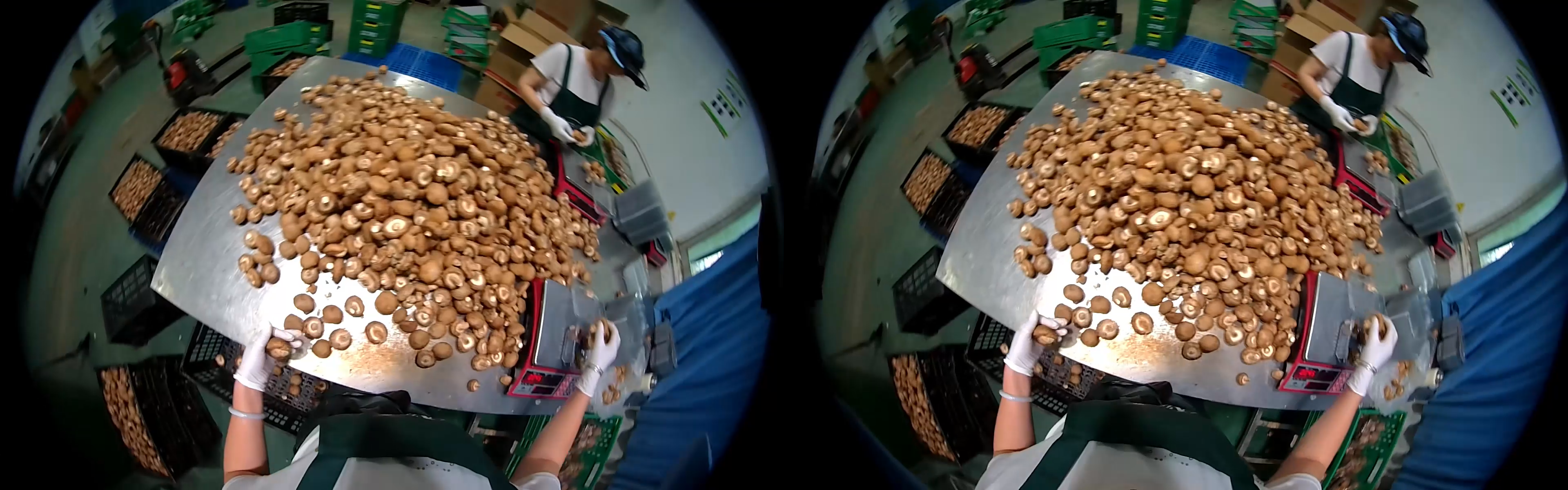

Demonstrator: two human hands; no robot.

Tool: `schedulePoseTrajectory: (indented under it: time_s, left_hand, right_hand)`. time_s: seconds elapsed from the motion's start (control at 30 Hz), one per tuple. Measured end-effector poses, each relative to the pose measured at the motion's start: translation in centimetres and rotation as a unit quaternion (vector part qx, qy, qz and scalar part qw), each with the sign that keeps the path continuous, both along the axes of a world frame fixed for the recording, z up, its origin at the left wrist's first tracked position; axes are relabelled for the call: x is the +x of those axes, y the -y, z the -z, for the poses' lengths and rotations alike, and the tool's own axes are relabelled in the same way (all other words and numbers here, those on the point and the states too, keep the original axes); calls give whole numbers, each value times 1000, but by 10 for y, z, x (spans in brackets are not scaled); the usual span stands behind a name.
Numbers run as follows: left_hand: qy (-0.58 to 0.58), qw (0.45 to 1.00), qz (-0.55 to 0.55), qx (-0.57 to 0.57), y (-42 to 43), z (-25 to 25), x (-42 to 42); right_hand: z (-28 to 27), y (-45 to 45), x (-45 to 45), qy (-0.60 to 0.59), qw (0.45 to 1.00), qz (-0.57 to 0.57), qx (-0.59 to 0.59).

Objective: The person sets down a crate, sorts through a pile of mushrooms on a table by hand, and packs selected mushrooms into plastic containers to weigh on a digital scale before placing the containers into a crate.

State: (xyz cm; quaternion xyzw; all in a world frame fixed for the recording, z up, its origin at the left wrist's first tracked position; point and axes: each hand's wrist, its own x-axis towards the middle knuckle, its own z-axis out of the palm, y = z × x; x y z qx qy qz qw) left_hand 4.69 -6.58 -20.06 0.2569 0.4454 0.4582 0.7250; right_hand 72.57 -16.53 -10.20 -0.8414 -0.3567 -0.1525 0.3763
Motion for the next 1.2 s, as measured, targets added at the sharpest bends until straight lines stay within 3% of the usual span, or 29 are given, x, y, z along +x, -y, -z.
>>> schedulePoseTrajectory:
  time_s: [0.13, 0.17, 0.2, 0.27, 0.4, 0.47, 0.53, 0.67, 0.73, 0.93, 1.07, 1.1, 1.13, 1.2]
  left_hand:
    - [-161, 979, 115, 57, 18, -15, -45]
    - [-287, 941, 164, 64, 24, 1, -64]
    - [-364, 910, 190, 53, 25, -14, -65]
    - [-373, 918, 119, 63, 18, -20, -63]
    - [-387, 920, 1, 63, -17, -15, -27]
    - [-408, 891, -5, 200, -38, 17, -5]
    - [-530, 793, 41, 299, -53, 26, 16]
    - [-541, 773, 72, 325, -57, 37, 44]
    - [-529, 790, 26, 309, -47, 42, 48]
    - [-524, 795, 29, 304, -4, 39, 30]
    - [-482, 834, 106, 247, 27, 26, -19]
    - [-399, 891, 190, 107, 31, 16, -37]
    - [-369, 894, 242, 78, 37, 14, -55]
    - [-404, 862, 294, 90, 39, -5, -74]
  right_hand:
    - [7, 19, 16, 111, 990, 45, -76]
    - [4, 13, 2, 113, 990, 34, -76]
    - [-2, -1, -27, 109, 991, 28, -78]
    - [-10, -36, -96, 21, 994, -110, -10]
    - [-2, -102, -251, -82, 925, -361, -92]
    - [37, -125, -309, -17, 847, -525, -78]
    - [61, -140, -362, -22, 786, -597, -161]
    - [104, -167, -425, 80, 740, -603, -287]
    - [113, -167, -434, 85, 723, -605, -323]
    - [122, -137, -458, 6, 702, -629, -335]
    - [126, -118, -484, -53, 606, -719, -335]
    - [128, -115, -490, -105, 569, -754, -311]
    - [135, -116, -495, -183, 502, -782, -320]
    - [125, -117, -504, -289, 440, -770, -360]
